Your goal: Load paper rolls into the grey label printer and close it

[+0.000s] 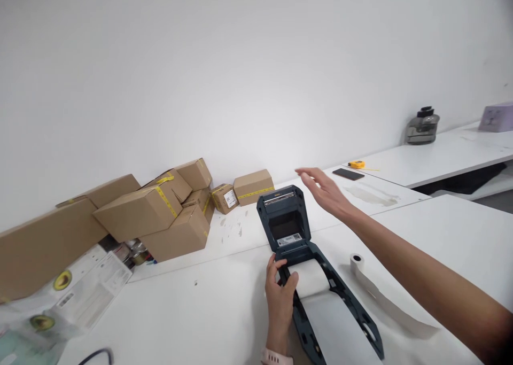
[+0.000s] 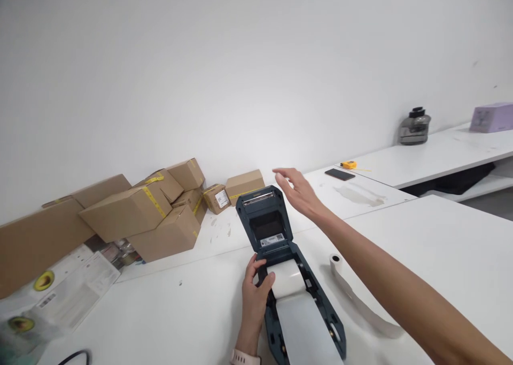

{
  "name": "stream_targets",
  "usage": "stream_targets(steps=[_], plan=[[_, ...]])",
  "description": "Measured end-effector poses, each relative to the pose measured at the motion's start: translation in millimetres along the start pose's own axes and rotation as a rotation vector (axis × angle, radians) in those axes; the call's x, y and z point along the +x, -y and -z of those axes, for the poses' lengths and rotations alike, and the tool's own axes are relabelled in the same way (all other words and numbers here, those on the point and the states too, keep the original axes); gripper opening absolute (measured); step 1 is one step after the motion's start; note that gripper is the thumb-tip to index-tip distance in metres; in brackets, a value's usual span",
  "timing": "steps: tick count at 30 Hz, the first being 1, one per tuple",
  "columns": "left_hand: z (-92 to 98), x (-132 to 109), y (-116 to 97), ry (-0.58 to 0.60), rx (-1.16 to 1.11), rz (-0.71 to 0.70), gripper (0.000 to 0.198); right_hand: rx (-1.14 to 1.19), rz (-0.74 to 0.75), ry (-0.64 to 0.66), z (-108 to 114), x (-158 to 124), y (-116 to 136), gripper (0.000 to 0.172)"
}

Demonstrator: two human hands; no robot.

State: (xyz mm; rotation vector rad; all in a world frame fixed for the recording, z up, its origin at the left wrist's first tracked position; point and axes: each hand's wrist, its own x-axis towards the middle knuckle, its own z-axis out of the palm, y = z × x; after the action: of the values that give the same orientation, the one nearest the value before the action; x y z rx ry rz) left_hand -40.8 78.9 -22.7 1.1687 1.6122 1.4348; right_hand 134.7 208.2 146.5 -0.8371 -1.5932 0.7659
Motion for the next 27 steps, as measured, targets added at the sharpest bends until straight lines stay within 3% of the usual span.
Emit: stream_targets(steps=[3, 6, 9, 12, 15, 17, 20, 23, 27], plan=[[0.0, -8, -1, -0.014, -0.082, 0.032, 0.062, 0.104, -0.114, 0.156, -12, 18, -12, 0.053], [6.3, -26, -4, -0.112, -0.177, 0.108, 0.079, 0.193, -0.164, 0.242, -15, -2, -20, 0.057], [17.3, -50, -16, -0.217, -0.277, 0.075, 0.074, 0.31, -0.167, 0.283, -5, -55, -22, 0.06], [22.8, -72, -35, -0.222, -0.346, 0.032, 0.071, 0.346, -0.181, 0.327, 8, -121, -26, 0.052], [15.5, -89, -49, -0.165, -0.342, 0.108, 0.07, 0.197, -0.275, 0.312, 15, -177, -34, 0.039], [5.3, -100, -51, -0.161, -0.321, 0.178, 0.077, 0.214, -0.393, 0.285, 15, -202, -39, 0.053], [-8.7, -112, -43, -0.16, -0.347, 0.252, 0.093, 0.317, -0.58, 0.215, 13, -220, -45, 0.077], [-16.0, -119, -33, -0.103, -0.434, 0.31, 0.094, 0.383, -0.728, 0.191, 11, -225, -50, 0.089], [-20.0, -122, -22, -0.157, -0.501, 0.335, 0.094, 0.442, -0.785, 0.165, 10, -229, -56, 0.096]])
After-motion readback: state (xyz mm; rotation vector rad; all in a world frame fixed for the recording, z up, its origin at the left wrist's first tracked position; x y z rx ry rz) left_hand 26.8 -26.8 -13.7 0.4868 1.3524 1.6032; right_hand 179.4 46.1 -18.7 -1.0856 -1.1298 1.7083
